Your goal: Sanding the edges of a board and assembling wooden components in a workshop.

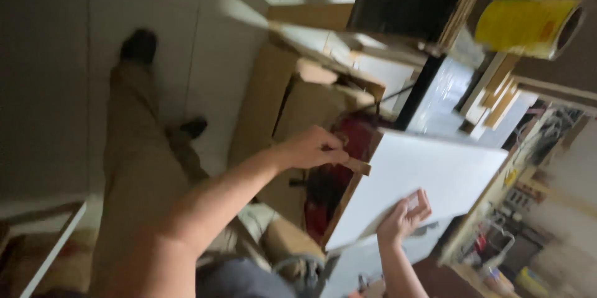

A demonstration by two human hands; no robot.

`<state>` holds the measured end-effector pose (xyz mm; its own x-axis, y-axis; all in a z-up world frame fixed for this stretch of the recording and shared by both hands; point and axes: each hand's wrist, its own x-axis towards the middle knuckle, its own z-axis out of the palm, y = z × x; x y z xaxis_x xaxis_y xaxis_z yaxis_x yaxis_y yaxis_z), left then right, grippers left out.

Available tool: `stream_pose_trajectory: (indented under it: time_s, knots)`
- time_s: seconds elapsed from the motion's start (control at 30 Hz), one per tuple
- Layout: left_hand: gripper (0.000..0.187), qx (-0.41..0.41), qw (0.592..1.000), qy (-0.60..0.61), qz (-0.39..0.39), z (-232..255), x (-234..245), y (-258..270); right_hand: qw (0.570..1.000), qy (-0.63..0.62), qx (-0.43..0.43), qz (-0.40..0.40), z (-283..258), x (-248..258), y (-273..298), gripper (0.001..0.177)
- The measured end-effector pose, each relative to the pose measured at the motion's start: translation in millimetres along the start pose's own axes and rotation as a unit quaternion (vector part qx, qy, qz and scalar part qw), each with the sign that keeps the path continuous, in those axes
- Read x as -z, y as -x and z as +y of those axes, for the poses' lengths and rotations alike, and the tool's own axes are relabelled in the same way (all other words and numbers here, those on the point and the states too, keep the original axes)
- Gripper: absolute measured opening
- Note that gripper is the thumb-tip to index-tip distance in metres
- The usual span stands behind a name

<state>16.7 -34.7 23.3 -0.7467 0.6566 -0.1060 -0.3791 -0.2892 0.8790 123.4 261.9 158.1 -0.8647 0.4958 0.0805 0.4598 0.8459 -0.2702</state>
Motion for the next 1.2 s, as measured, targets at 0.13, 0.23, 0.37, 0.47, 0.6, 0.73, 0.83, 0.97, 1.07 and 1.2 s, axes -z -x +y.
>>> stream_pose_trajectory:
  time_s: [0.13,0.23,0.37,0.47,0.6,0.73,0.83,0.97,1.07,1.2]
  knots:
    - [0.047,-0.054,0.996,0.003,0.073,-83.5,-8.1,-20.1,0.99,-0.031,0.138,0.03,49.2,-9.3,-13.1,0.043]
    - [0.034,-0.004,0.998,0.062,0.002,-53.8,-10.4,9.5,0.993,0.014,0.118,0.015,48.5,-6.0,-6.6,0.042]
    - [0.036,0.047,0.998,0.027,-0.025,-28.4,-4.4,27.6,0.993,0.009,0.114,0.012,42.1,-10.3,-11.5,0.046]
    - [0.037,0.066,0.995,0.044,-0.058,-40.7,-18.2,35.3,0.994,0.016,0.104,0.004,39.0,-4.9,-7.9,0.047]
    - [0.037,0.118,0.992,0.024,-0.037,-68.6,-22.9,45.0,0.996,0.004,0.086,0.0,27.4,-4.8,-4.2,0.049]
    - [0.032,0.071,0.994,0.046,-0.068,-79.5,-45.1,49.5,0.991,0.023,0.134,0.003,56.8,-1.1,-12.2,0.047]
    - [0.033,0.088,0.995,-0.009,-0.035,-104.3,-40.3,46.2,0.99,0.01,0.138,0.006,50.8,-10.0,-20.4,0.045]
    - [0.031,0.051,0.994,0.052,-0.084,-104.9,-76.3,79.1,0.992,0.008,0.125,-0.003,58.7,1.9,-7.4,0.045]
    - [0.03,0.064,0.992,0.062,-0.092,-118.3,-75.7,81.5,0.991,-0.007,0.135,0.008,57.9,-8.1,-15.3,0.046]
    - [0.029,0.083,0.986,0.075,-0.12,-116.6,-89.3,87.5,0.989,0.003,0.147,0.003,56.1,-7.0,-16.8,0.048]
